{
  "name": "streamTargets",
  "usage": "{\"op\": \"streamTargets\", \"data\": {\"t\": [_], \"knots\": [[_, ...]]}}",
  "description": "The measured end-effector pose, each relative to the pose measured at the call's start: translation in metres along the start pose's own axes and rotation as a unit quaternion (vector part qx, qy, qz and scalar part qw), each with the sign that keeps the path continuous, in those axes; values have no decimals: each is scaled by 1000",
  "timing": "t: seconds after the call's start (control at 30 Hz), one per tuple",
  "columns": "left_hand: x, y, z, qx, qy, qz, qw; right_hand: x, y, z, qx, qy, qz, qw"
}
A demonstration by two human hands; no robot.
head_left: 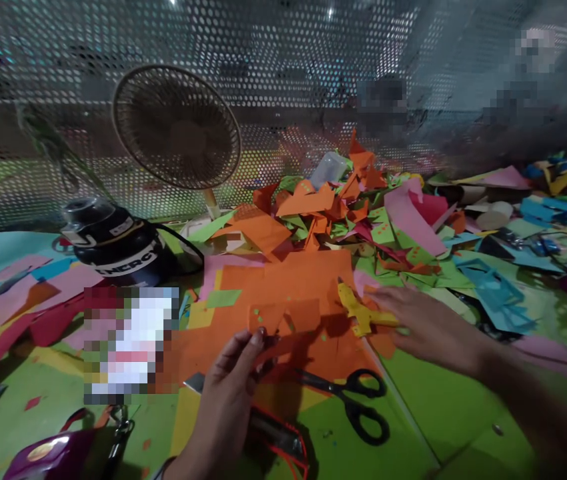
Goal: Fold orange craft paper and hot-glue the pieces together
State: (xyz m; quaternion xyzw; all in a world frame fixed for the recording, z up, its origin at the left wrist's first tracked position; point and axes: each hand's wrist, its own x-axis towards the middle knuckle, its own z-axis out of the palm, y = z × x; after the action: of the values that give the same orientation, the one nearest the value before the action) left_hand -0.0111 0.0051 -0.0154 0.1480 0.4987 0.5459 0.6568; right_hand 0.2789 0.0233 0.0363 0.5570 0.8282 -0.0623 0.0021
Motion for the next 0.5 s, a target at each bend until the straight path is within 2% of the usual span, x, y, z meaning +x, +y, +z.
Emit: {"op": "streamTargets", "data": {"t": [0.13,0.27,0.4,0.5], "knots": [[3,-1,-1,3,-9,2,1000,-3,-4,33,-76,-1,56,996],[2,0,-2,-3,-7,6,1000,-1,-8,46,-67,99,81,990],[2,1,0,-22,8,2,1000,-3,4,46,50,224,98,968],[3,1,1,-32,12,-1,999,0,9,42,207,241,146,937]]}}
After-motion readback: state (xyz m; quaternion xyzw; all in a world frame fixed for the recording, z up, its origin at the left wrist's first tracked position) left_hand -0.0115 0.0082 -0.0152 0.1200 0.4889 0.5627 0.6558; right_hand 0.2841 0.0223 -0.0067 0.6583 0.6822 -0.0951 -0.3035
